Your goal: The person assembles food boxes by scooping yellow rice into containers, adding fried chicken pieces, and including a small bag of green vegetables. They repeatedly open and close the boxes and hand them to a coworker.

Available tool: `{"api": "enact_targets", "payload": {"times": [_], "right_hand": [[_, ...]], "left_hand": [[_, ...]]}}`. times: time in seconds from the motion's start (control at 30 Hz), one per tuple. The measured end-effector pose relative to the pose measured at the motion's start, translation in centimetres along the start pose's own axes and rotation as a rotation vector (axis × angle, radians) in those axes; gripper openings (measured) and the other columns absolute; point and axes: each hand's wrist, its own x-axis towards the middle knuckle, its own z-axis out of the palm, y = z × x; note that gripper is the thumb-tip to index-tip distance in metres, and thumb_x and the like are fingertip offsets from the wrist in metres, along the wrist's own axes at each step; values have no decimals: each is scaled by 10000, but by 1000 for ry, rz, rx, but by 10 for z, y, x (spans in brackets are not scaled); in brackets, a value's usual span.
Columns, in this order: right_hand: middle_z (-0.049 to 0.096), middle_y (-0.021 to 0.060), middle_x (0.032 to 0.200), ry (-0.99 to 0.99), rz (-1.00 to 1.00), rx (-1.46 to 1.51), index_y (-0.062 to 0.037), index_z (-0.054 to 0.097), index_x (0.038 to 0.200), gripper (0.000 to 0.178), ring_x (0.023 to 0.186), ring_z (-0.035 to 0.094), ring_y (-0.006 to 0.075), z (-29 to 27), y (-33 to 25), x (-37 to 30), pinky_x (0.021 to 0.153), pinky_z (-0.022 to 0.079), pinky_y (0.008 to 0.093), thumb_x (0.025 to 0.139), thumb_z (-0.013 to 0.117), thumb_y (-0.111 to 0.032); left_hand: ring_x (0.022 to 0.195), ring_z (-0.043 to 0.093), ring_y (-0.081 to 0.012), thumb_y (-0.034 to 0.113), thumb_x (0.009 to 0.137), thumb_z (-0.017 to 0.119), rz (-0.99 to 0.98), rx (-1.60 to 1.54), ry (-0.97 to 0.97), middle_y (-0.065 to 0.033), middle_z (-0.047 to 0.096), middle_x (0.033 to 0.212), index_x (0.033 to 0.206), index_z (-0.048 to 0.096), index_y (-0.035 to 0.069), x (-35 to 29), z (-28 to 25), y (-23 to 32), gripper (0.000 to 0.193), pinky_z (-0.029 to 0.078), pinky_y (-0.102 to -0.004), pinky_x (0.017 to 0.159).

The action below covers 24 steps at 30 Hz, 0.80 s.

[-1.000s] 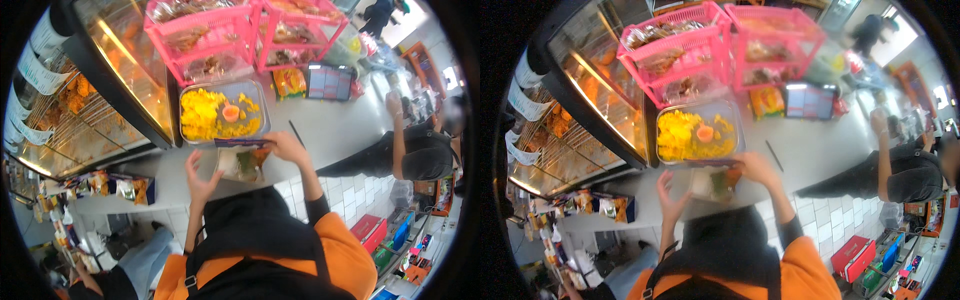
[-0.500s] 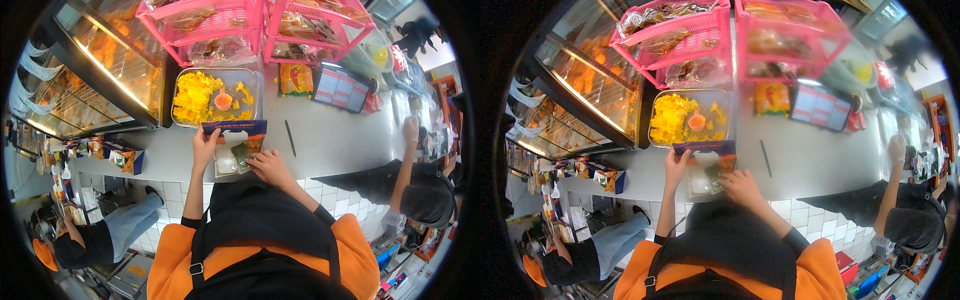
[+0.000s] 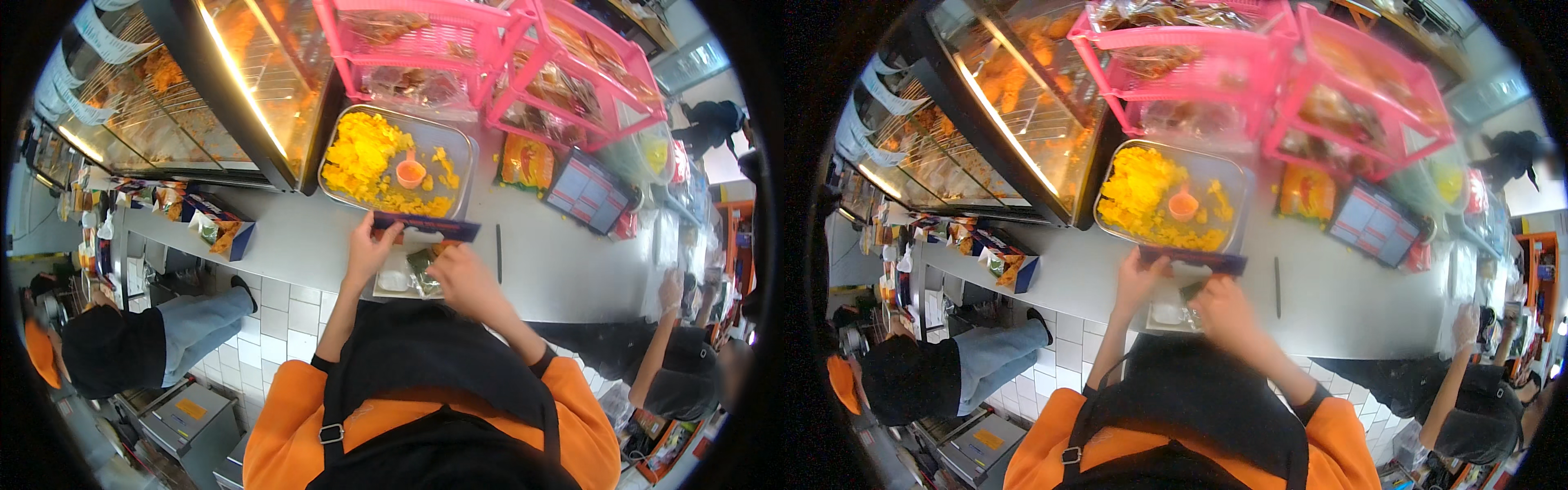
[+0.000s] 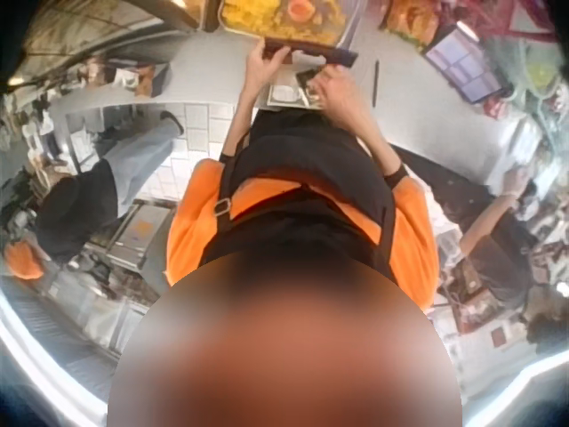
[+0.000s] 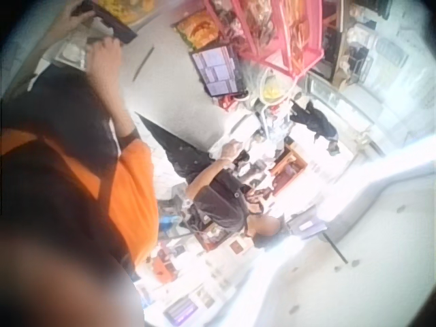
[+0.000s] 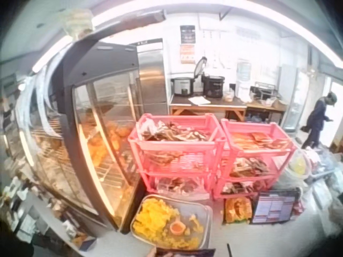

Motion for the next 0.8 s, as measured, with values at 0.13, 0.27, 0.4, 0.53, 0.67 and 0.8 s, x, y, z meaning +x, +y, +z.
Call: {"api": "enact_targets", "payload": {"times": [0.13,0.27,0.4,0.53,0.67,0.8], "right_hand": [[593,113,925,228,-105,40,-67,620,1073,234,917,586,285,-24,55,100,702,495,396,860,523,-75],[553,104,994,132,-347,-303,-94,628,1055,260,949,580,299,17,112,192,737,493,413,803,566,-80],[595,121,961,-59,-556,-522,-114,633,1039,258,942,599,325,15,123,206,759,485,448,785,591,-102],[647,143,830,-363,26,-176,-76,640,982,222,845,654,344,-8,80,186,722,504,455,765,607,-101],[644,172,745,-100,-29,-349,-10,640,936,207,704,674,323,31,26,191,587,529,409,744,610,-82],[628,193,704,-300,-323,-621,16,642,890,177,631,671,290,73,10,205,505,527,379,740,598,-67]], "left_hand": [[885,626,-117,57,817,710,76,125,-148,-38,675,913,952,644,21,-15,-18,-3,155,475,-274,839],[972,603,-134,288,864,690,117,-137,-305,-69,641,1007,1049,612,10,-20,-36,-15,342,460,-274,879],[1076,569,-220,685,860,497,-66,-386,-44,-131,575,1145,1230,491,1,-15,-44,-20,777,414,-352,979],[1267,424,-346,741,844,438,-430,-589,277,-243,404,1351,1423,243,9,-9,-44,-12,953,338,-439,1060],[1421,147,-420,781,831,380,-500,-806,157,-325,85,1513,1493,-71,17,9,-40,1,1107,205,-500,1131],[1435,87,-413,844,792,304,-511,-787,17,-334,26,1519,1486,-94,2,27,-42,7,1162,133,-498,1150]]}}
